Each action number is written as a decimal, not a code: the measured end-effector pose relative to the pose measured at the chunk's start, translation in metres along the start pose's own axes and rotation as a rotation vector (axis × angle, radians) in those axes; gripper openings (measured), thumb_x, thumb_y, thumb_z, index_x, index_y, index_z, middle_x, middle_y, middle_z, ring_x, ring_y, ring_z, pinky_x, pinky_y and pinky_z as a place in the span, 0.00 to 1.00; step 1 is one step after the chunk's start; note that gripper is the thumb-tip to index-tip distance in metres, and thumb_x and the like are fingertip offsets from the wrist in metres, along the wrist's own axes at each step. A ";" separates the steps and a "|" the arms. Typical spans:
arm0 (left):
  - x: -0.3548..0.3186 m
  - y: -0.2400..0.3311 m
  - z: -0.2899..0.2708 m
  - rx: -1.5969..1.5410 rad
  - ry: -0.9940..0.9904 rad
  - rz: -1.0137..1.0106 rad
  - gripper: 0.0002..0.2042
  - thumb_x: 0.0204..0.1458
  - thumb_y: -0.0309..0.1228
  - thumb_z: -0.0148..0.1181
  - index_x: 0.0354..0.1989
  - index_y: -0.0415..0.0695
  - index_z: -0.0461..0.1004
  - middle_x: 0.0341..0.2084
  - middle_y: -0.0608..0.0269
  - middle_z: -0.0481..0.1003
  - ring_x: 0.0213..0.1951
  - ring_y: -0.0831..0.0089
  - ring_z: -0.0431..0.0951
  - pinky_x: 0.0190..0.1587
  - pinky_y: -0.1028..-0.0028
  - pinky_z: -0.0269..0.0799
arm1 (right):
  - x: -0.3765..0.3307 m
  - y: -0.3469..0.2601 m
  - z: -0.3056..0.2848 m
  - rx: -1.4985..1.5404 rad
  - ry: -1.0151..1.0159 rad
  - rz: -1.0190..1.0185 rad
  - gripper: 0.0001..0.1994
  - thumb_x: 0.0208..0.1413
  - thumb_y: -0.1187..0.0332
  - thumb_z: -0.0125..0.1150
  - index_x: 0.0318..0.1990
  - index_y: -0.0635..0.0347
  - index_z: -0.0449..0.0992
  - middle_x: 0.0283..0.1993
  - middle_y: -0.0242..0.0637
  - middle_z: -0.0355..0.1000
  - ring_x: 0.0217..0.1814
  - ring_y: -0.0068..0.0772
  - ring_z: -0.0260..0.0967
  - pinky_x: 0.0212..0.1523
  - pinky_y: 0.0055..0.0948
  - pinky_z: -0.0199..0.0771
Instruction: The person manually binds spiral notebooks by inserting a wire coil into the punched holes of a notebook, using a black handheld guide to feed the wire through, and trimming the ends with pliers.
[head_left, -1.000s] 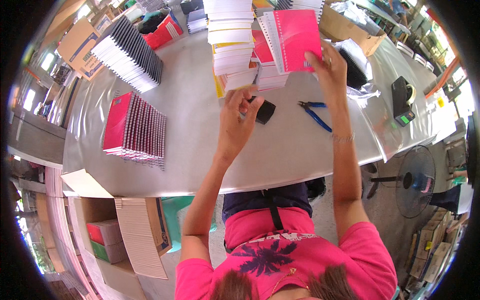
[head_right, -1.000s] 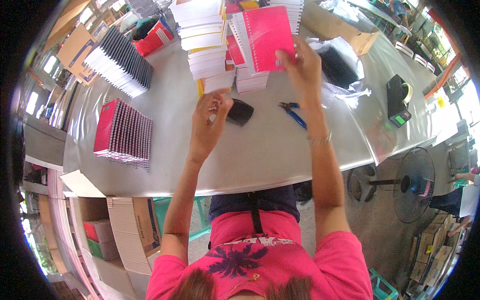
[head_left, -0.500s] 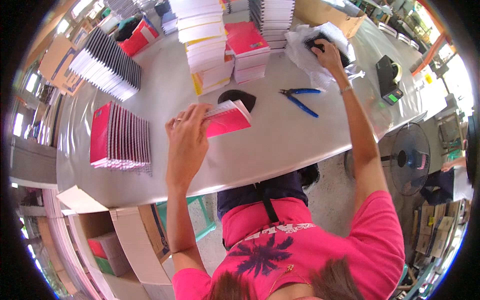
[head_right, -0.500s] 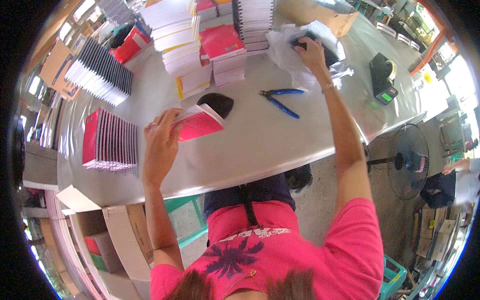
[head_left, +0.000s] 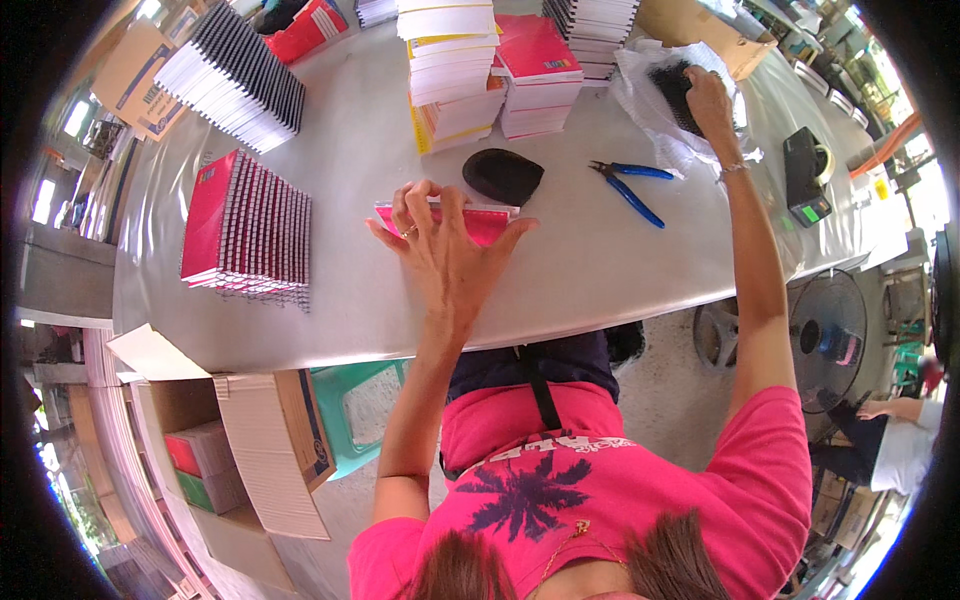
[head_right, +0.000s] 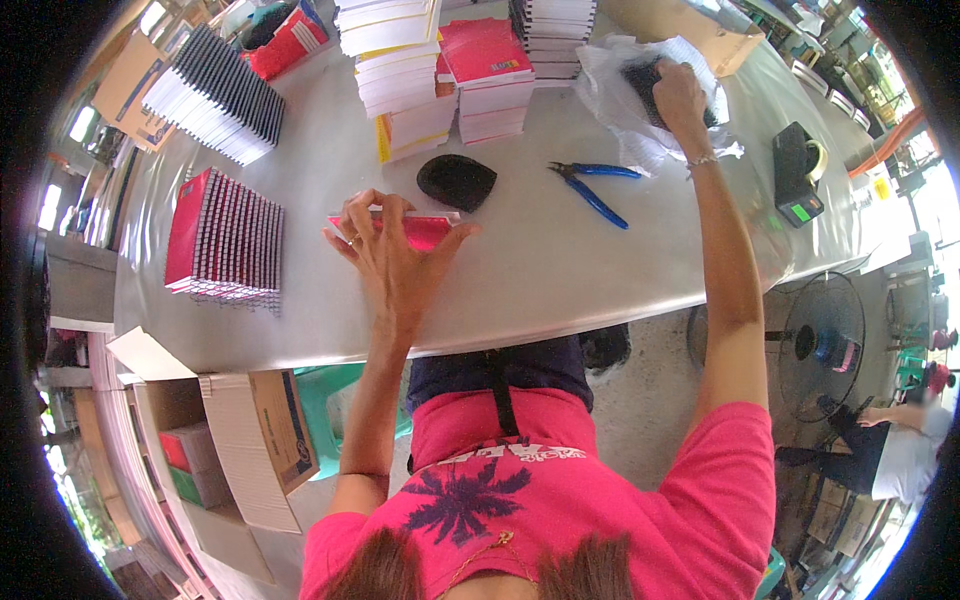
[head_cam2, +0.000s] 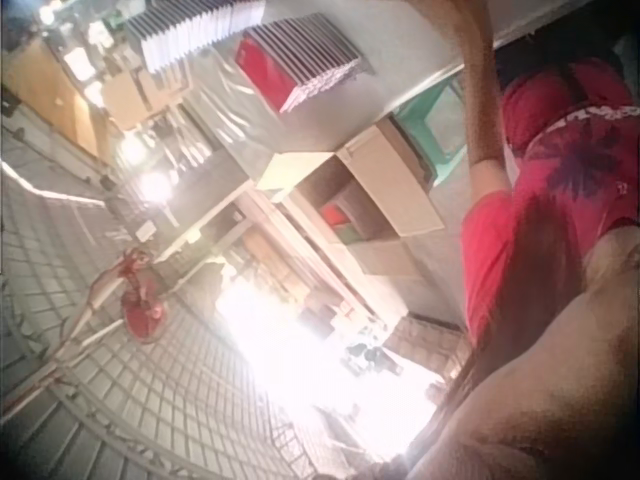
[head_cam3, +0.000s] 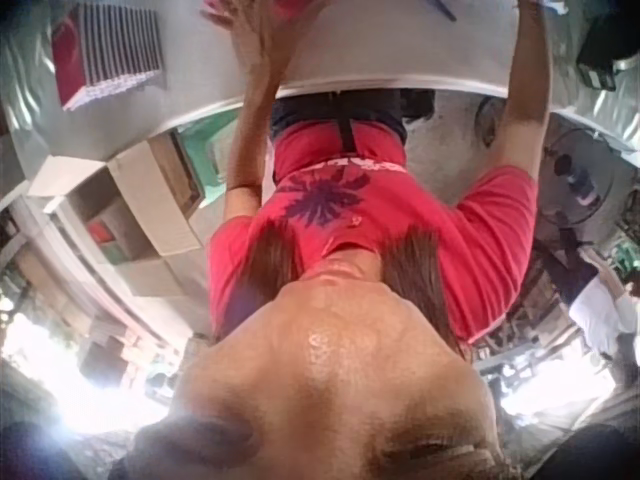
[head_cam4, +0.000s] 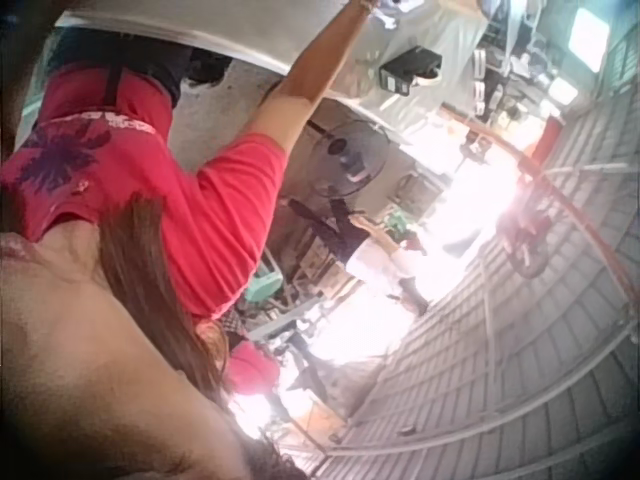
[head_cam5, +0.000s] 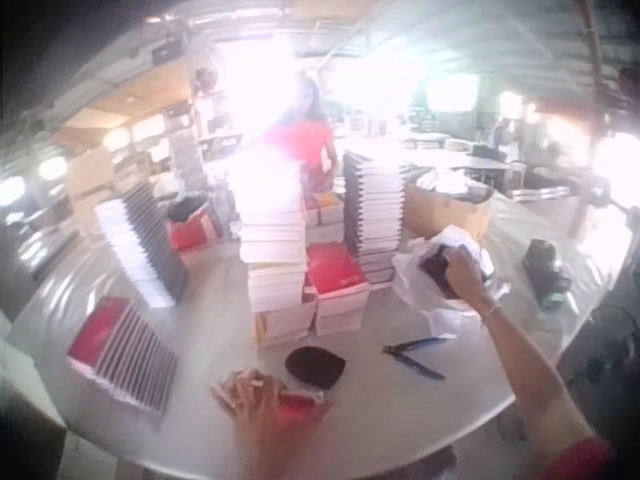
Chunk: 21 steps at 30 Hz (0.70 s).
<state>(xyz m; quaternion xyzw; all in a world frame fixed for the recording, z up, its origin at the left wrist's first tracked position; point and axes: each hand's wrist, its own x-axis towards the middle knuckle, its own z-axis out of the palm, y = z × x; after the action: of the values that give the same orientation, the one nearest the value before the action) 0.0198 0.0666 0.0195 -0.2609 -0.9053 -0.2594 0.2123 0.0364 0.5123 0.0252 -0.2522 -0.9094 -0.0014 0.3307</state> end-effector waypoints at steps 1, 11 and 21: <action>0.001 0.001 0.006 -0.011 0.045 0.007 0.30 0.35 0.56 0.71 0.39 0.47 0.70 0.49 0.57 0.61 0.58 0.55 0.58 0.65 0.40 0.38 | 0.001 -0.001 -0.010 0.052 0.042 0.023 0.10 0.57 0.67 0.53 0.40 0.58 0.79 0.38 0.55 0.75 0.45 0.60 0.71 0.47 0.52 0.70; -0.002 -0.012 0.005 -0.006 0.094 0.054 0.27 0.36 0.54 0.71 0.37 0.47 0.71 0.44 0.53 0.64 0.53 0.53 0.61 0.61 0.46 0.46 | -0.099 -0.164 -0.096 0.889 -0.502 -0.127 0.12 0.60 0.67 0.59 0.47 0.64 0.79 0.39 0.34 0.77 0.37 0.19 0.68 0.42 0.22 0.70; -0.001 -0.015 0.002 -0.039 0.103 0.045 0.24 0.36 0.48 0.73 0.37 0.48 0.72 0.42 0.54 0.64 0.50 0.55 0.63 0.58 0.51 0.50 | -0.133 -0.214 -0.089 1.013 -0.703 -0.127 0.11 0.56 0.71 0.61 0.46 0.66 0.78 0.37 0.40 0.76 0.38 0.20 0.68 0.42 0.23 0.71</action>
<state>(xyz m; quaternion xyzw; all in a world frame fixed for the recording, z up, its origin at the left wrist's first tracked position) 0.0113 0.0566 0.0121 -0.2716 -0.8819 -0.2853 0.2592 0.0783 0.2497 0.0501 0.0055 -0.8649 0.4939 0.0894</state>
